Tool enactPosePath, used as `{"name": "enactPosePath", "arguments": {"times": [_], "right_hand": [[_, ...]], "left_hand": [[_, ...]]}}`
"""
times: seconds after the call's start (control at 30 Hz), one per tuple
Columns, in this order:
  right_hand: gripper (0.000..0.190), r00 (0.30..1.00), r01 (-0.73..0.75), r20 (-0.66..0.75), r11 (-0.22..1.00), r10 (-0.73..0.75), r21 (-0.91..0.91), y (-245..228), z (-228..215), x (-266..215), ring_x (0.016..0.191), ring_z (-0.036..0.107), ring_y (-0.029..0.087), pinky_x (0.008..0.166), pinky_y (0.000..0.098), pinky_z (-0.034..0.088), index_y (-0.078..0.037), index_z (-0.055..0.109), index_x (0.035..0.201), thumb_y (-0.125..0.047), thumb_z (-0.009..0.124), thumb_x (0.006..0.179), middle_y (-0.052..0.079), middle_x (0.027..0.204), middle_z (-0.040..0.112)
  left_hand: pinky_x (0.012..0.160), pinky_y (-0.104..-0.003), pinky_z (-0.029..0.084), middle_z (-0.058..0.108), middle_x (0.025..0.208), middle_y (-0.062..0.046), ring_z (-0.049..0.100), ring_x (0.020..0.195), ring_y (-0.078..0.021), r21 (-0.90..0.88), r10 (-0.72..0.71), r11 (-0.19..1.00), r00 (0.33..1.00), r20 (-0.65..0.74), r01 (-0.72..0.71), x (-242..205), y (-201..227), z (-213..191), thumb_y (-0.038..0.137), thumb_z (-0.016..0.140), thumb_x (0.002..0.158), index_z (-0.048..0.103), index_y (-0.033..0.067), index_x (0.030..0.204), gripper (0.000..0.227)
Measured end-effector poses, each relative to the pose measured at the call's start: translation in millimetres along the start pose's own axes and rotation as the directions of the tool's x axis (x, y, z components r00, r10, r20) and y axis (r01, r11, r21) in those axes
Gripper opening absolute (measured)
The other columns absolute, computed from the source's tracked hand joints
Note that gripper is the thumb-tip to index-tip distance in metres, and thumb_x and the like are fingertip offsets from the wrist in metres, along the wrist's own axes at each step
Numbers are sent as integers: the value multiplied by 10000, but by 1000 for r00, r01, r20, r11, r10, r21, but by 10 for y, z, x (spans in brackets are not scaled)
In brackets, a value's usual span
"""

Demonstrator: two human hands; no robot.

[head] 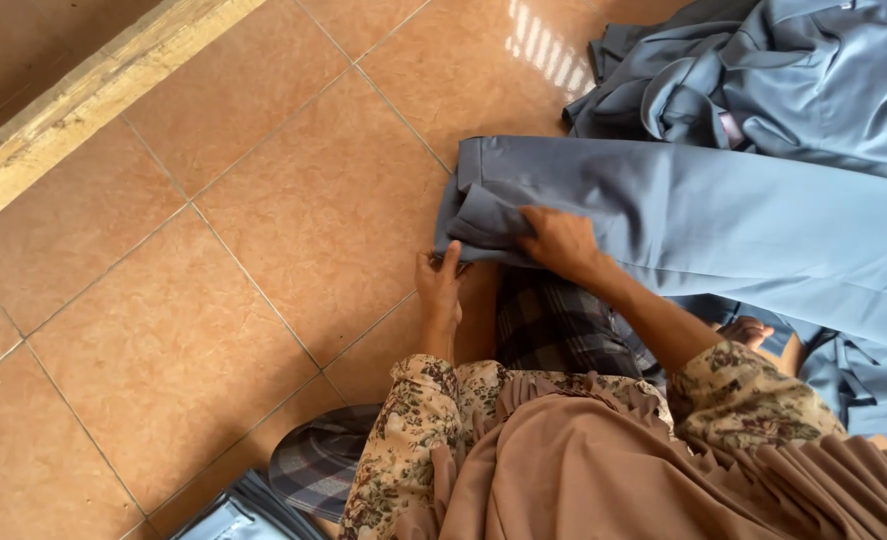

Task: A person sitting on the floor folds several pairs of blue uniform pants into neat rectangles.

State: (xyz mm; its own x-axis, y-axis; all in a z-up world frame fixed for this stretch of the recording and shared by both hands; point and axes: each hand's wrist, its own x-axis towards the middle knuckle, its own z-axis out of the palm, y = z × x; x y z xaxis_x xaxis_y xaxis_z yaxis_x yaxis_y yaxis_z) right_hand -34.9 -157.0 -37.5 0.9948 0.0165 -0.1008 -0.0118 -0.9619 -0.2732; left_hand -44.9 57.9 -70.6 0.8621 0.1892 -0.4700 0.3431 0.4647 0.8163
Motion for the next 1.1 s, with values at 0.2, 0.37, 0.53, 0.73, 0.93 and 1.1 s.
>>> {"name": "enactPosePath", "arguments": {"times": [0.2, 0.37, 0.53, 0.73, 0.93, 1.1], "right_hand": [[174, 632, 30, -723, 942, -277, -334, 269, -947, 759, 751, 661, 178, 530, 329, 536, -295, 659, 921, -174, 677, 797, -62, 893, 574], [342, 556, 179, -754, 936, -351, -304, 263, -831, 877, 870, 672, 235, 613, 358, 547, -214, 620, 1100, -126, 736, 791, 30, 1053, 508], [228, 814, 484, -393, 874, -427, 52, -377, -86, 56, 899, 631, 259, 670, 377, 512, -210, 586, 1018, -203, 710, 826, 15, 1016, 564], [294, 878, 413, -288, 909, -383, 52, -257, 204, -139, 1064, 614, 232, 810, 356, 470, -199, 635, 1122, -150, 728, 848, 8, 1096, 610], [81, 755, 541, -393, 837, -524, -78, -319, 228, -190, 1201, 568, 265, 964, 416, 407, -195, 662, 886, -141, 625, 933, 44, 1171, 623], [120, 715, 574, -416, 811, -562, -111, -307, 242, -261, 1218, 560, 273, 998, 435, 393, -195, 675, 896, -140, 589, 959, 54, 1185, 614]], "left_hand": [[689, -396, 673, 493, 884, -64, 638, 768, -199, 135, -42, 990, 999, 26, 38, 83, 27, 113, 237, 812, 902, 485, 85, 960, 365], [552, -318, 625, 512, 737, -57, 607, 621, -158, 139, 106, 987, 982, -155, -85, 136, 338, 396, 296, 780, 901, 500, 103, 794, 357], [616, -416, 647, 532, 830, -102, 631, 716, -209, 79, 84, 994, 977, -195, -69, 633, -36, 151, 326, 734, 948, 468, 105, 869, 354], [848, -600, 580, 516, 1190, -224, 645, 1038, -359, -42, -68, 997, 979, -190, 61, 647, -248, -96, 301, 664, 1021, 421, 140, 1272, 385], [1070, -731, 334, 247, 1569, -304, 387, 1361, -550, -52, -216, 976, 967, -132, 211, 38, 350, 209, 426, 713, 952, 138, 319, 1599, 872], [1075, -751, 335, 107, 1653, -277, 283, 1432, -590, 254, -244, 932, 966, -84, 258, 175, 109, 192, 578, 840, 810, 214, 308, 1619, 1058]]}}
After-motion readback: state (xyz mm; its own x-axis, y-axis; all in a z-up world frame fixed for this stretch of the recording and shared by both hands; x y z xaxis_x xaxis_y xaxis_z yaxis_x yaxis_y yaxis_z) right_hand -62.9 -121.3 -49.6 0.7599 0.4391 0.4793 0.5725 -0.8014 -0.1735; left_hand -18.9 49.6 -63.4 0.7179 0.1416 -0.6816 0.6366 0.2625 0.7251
